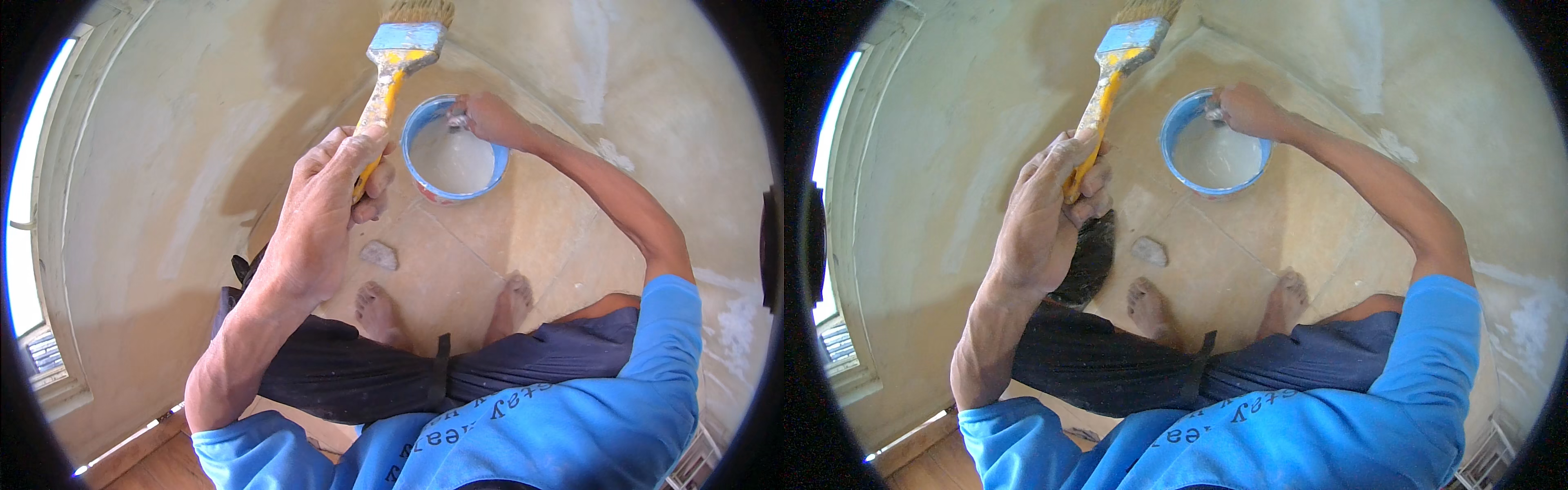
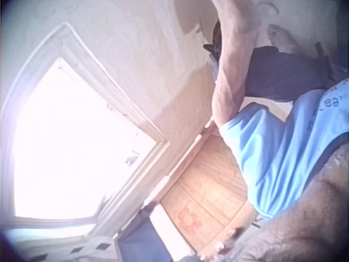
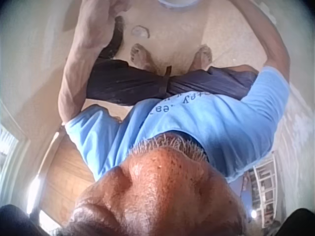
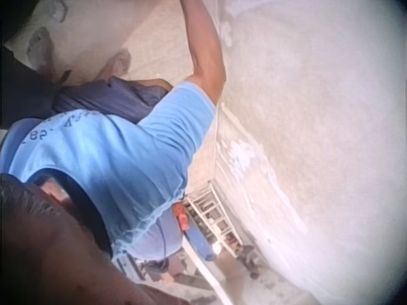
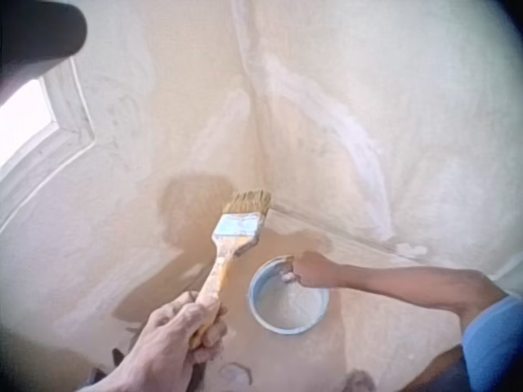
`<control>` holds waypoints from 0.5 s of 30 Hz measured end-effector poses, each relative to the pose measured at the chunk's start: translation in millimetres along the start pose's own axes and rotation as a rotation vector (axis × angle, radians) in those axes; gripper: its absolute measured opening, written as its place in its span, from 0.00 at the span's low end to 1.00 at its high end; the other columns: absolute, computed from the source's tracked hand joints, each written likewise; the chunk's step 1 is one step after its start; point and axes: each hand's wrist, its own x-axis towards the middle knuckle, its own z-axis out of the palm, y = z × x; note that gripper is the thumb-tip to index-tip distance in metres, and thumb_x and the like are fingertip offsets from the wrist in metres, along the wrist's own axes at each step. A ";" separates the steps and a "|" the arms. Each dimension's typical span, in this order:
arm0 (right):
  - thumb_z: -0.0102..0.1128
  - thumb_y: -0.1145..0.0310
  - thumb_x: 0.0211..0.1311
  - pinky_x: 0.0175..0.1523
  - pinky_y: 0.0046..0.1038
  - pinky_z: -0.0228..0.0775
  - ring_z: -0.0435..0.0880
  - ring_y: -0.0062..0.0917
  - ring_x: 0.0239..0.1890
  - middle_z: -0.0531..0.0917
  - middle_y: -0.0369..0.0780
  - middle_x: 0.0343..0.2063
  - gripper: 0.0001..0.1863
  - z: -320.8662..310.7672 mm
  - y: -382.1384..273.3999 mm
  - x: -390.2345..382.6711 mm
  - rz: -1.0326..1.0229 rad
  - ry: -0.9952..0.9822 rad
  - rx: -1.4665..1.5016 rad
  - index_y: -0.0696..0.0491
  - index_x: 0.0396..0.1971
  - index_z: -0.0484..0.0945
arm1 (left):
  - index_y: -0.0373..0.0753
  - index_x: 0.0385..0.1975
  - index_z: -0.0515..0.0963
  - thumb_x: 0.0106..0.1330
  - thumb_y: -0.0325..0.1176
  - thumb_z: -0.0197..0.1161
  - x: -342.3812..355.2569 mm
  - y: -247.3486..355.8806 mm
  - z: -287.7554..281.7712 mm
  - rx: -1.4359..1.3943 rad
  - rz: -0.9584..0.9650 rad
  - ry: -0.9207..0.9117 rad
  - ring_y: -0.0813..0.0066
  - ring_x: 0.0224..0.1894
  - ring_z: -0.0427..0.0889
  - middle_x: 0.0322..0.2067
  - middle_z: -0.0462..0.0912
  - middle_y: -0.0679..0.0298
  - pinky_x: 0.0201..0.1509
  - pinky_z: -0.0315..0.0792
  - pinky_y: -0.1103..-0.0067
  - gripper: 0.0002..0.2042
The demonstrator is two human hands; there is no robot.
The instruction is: The person patches a wall by hand, applying a white substance from a bucket to the surface and smoothing it with their fingers.
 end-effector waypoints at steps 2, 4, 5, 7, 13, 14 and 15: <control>0.57 0.75 0.56 0.32 0.33 0.74 0.83 0.30 0.25 0.84 0.49 0.26 0.09 2.6 11.7 -5.5 -0.033 -0.113 -0.235 0.63 0.32 0.82 | 0.34 0.40 0.72 0.74 0.44 0.54 -2.5 2.0 3.5 0.021 -0.002 0.009 0.86 0.25 0.58 0.23 0.63 0.72 0.28 0.57 0.86 0.16; 0.58 0.72 0.62 0.25 0.26 0.71 0.81 0.20 0.24 0.84 0.42 0.24 0.09 -5.4 6.2 -4.0 0.145 -0.328 -0.287 0.63 0.33 0.81 | 0.34 0.40 0.72 0.74 0.45 0.54 -2.5 2.4 3.5 0.000 0.001 0.014 0.86 0.25 0.58 0.24 0.63 0.72 0.28 0.57 0.86 0.16; 0.58 0.72 0.63 0.24 0.26 0.70 0.81 0.20 0.24 0.84 0.43 0.24 0.09 -7.0 2.2 -3.6 0.307 -0.355 -0.085 0.63 0.32 0.81 | 0.34 0.40 0.72 0.74 0.45 0.54 -2.3 2.3 3.3 -0.010 0.002 0.016 0.86 0.25 0.58 0.24 0.63 0.71 0.28 0.57 0.86 0.16; 0.57 0.73 0.63 0.23 0.25 0.70 0.82 0.20 0.25 0.83 0.44 0.24 0.08 -14.0 -13.7 -3.5 0.633 -0.393 0.317 0.63 0.31 0.81 | 0.34 0.40 0.72 0.74 0.45 0.54 -2.2 0.9 2.6 -0.021 0.014 0.006 0.86 0.25 0.58 0.24 0.63 0.72 0.28 0.57 0.86 0.16; 0.59 0.72 0.58 0.24 0.29 0.73 0.84 0.26 0.23 0.84 0.47 0.23 0.10 7.6 4.7 -3.0 0.570 0.082 0.735 0.65 0.27 0.81 | 0.34 0.40 0.72 0.73 0.45 0.54 -1.3 1.2 3.8 -0.017 0.012 -0.002 0.86 0.25 0.58 0.24 0.63 0.71 0.28 0.57 0.86 0.16; 0.59 0.72 0.60 0.24 0.30 0.72 0.84 0.25 0.24 0.84 0.47 0.24 0.10 8.4 9.0 -3.1 0.428 0.073 0.545 0.65 0.28 0.80 | 0.35 0.40 0.72 0.73 0.45 0.54 -0.6 0.8 4.2 -0.013 0.014 -0.002 0.86 0.25 0.58 0.23 0.63 0.71 0.28 0.57 0.86 0.16; 0.59 0.72 0.61 0.25 0.30 0.72 0.84 0.24 0.26 0.84 0.47 0.25 0.10 9.4 11.4 -1.8 0.281 0.062 0.361 0.66 0.29 0.80 | 0.35 0.40 0.72 0.73 0.45 0.54 -0.9 1.2 3.7 -0.008 0.012 -0.005 0.86 0.25 0.58 0.23 0.63 0.71 0.28 0.57 0.86 0.16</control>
